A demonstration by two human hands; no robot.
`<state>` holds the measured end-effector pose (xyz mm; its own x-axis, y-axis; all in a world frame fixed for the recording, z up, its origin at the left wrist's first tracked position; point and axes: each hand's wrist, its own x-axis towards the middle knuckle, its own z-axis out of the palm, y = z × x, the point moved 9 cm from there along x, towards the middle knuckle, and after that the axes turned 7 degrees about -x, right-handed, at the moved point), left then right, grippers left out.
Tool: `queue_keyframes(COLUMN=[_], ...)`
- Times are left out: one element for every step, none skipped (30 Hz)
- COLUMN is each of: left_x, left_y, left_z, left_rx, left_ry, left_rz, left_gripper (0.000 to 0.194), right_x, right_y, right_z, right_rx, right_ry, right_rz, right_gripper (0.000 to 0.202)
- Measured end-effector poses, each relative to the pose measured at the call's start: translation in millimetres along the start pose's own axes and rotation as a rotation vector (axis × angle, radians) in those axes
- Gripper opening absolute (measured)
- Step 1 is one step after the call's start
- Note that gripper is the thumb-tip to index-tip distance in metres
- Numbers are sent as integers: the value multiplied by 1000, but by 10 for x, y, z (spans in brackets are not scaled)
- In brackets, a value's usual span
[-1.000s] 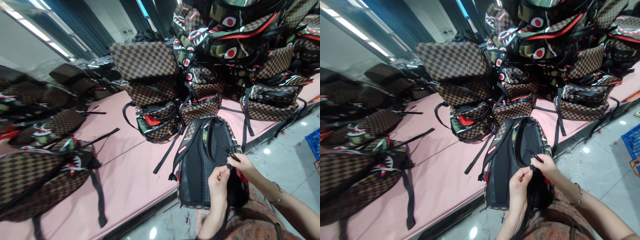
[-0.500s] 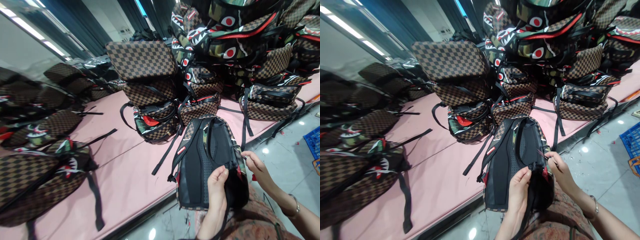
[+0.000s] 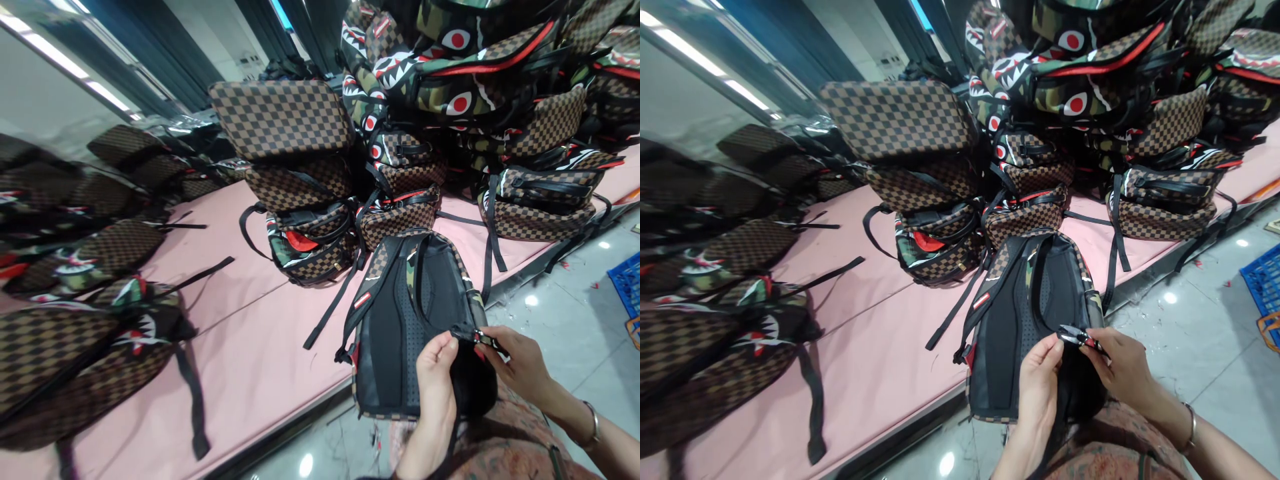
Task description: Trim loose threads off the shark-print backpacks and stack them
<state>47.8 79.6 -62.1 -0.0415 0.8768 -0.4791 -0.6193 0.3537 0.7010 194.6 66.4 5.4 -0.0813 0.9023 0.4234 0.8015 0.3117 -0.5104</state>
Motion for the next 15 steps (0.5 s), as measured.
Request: queue_keyframes(left_x=[-5,-9,-12,-14,-16,-17,-17,-17,-15,-14,-12,-9,-6,-2,2], left_y=[11,22,32,39,44,45,44,40,33,24,15,7,-1,-7,-13], left_z=[9,19,28,37,45,51,54,53,51,49,45,39,32,24,16], left_rx=[11,20,27,29,29,26,21,16,9,3,-3,-6,-7,-6,-4], left_ry=[-2,-5,-8,-11,-15,-18,-20,-21,-22,-24,-26,-26,-27,-27,-28], left_rz=[4,7,10,12,13,14,14,13,10,6,3,0,-2,-2,-3], left_gripper=[27,27,27,26,26,25,24,24,24,24,24,24,24,24,24], right_x=[-2,-4,-6,-9,-13,-18,-23,-29,-33,-35,-33,-26,-17,-7,0], right_y=[-16,-32,-47,-60,-71,-77,-78,-73,-62,-45,-22,11,50,91,129], right_z=[0,-3,-8,-15,-20,-23,-24,-25,-23,-18,-10,3,26,59,101], right_rx=[-40,-81,-120,-156,-184,-205,-216,-215,-196,-155,-89,-3,101,211,317], right_ry=[16,31,46,61,73,80,85,88,87,80,68,48,19,-19,-62], right_rz=[-21,-41,-58,-74,-87,-97,-103,-103,-97,-84,-62,-25,26,88,155], right_gripper=[18,18,18,19,19,20,20,20,19,19,18,17,17,17,18])
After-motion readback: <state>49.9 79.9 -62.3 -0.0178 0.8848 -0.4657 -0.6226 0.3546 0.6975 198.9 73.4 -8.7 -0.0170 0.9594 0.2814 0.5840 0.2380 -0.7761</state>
